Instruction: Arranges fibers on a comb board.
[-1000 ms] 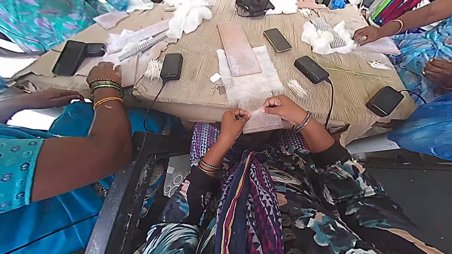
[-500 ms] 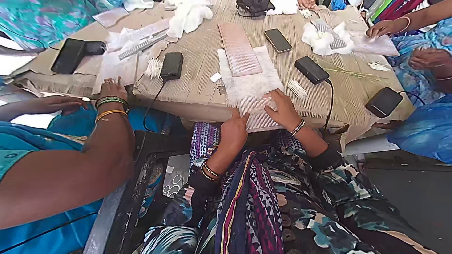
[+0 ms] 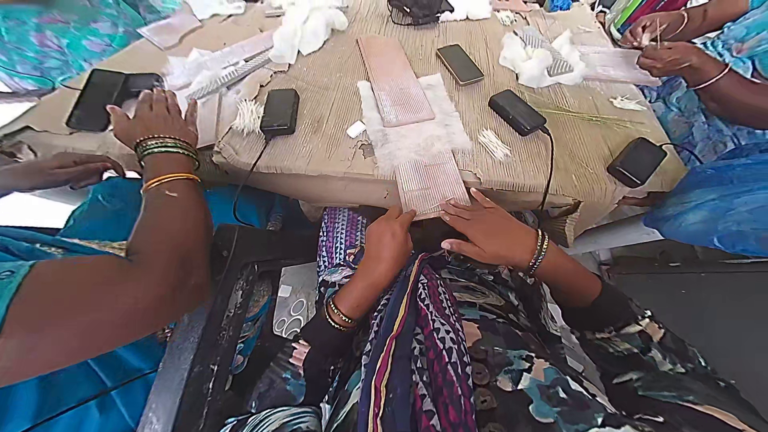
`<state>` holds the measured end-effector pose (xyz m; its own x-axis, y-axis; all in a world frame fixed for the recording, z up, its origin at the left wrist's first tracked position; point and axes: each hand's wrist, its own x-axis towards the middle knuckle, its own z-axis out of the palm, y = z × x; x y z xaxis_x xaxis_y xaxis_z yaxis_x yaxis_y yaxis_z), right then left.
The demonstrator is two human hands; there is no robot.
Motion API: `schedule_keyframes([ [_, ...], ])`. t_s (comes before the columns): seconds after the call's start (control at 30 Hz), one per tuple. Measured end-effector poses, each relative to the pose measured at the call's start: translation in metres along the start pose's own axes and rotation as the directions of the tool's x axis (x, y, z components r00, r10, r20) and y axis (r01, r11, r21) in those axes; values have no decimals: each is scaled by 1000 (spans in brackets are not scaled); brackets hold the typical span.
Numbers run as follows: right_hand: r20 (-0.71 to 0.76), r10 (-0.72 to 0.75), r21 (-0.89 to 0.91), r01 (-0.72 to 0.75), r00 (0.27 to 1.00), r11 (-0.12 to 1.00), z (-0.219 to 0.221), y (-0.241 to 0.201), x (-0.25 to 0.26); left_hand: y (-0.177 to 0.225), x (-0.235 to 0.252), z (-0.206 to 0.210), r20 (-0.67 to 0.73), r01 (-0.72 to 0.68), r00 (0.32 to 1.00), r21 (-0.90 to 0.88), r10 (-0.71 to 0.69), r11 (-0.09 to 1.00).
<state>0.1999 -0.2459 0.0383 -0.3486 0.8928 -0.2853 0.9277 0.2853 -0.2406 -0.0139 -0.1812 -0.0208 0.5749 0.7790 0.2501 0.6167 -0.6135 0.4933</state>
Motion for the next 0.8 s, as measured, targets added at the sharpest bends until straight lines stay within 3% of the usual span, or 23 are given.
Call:
schedule_keyframes([
  [0.07, -351, -57, 29, 71, 935, 997, 5, 10, 8, -6, 1, 6, -126, -32, 991, 11, 33, 999],
  [0.13, -526, -54, 13, 71, 849, 997, 11, 18, 34, -16, 10, 10, -211, -40, 976, 44, 49, 998],
  [0.23, -314, 27, 3, -27, 949, 1000, 8, 15, 72, -26, 25, 10, -189, -5, 982, 59, 16, 998],
  [0.33, -252, 54, -47, -68, 966, 997, 23, 14, 91, -31, 28, 11, -184, -14, 983, 71, 27, 997],
  [0.4, -198, 64, -54, -76, 978, 996, 26, 9, 78, -32, 21, 13, -199, -39, 979, 74, 53, 996],
  [0.57, 113, 46, -9, -46, 993, 999, 2, 0, 17, -25, 4, 11, -163, -124, 978, 42, 130, 991],
  [0.63, 6, -4, 56, 4, 1000, 998, -6, 5, 7, -24, 1, 11, -183, -139, 973, 37, 143, 990],
  [0.7, -346, -34, 75, 64, 938, 995, 3, 10, 15, -23, 1, 12, -208, -140, 967, 47, 146, 989],
  [0.73, -438, -26, 51, 54, 899, 997, 7, 11, 24, -22, 3, 12, -223, -135, 964, 56, 144, 989],
  [0.8, -389, 17, 19, -10, 921, 1000, 14, 7, 41, -22, 8, 11, -243, -107, 962, 70, 121, 992],
])
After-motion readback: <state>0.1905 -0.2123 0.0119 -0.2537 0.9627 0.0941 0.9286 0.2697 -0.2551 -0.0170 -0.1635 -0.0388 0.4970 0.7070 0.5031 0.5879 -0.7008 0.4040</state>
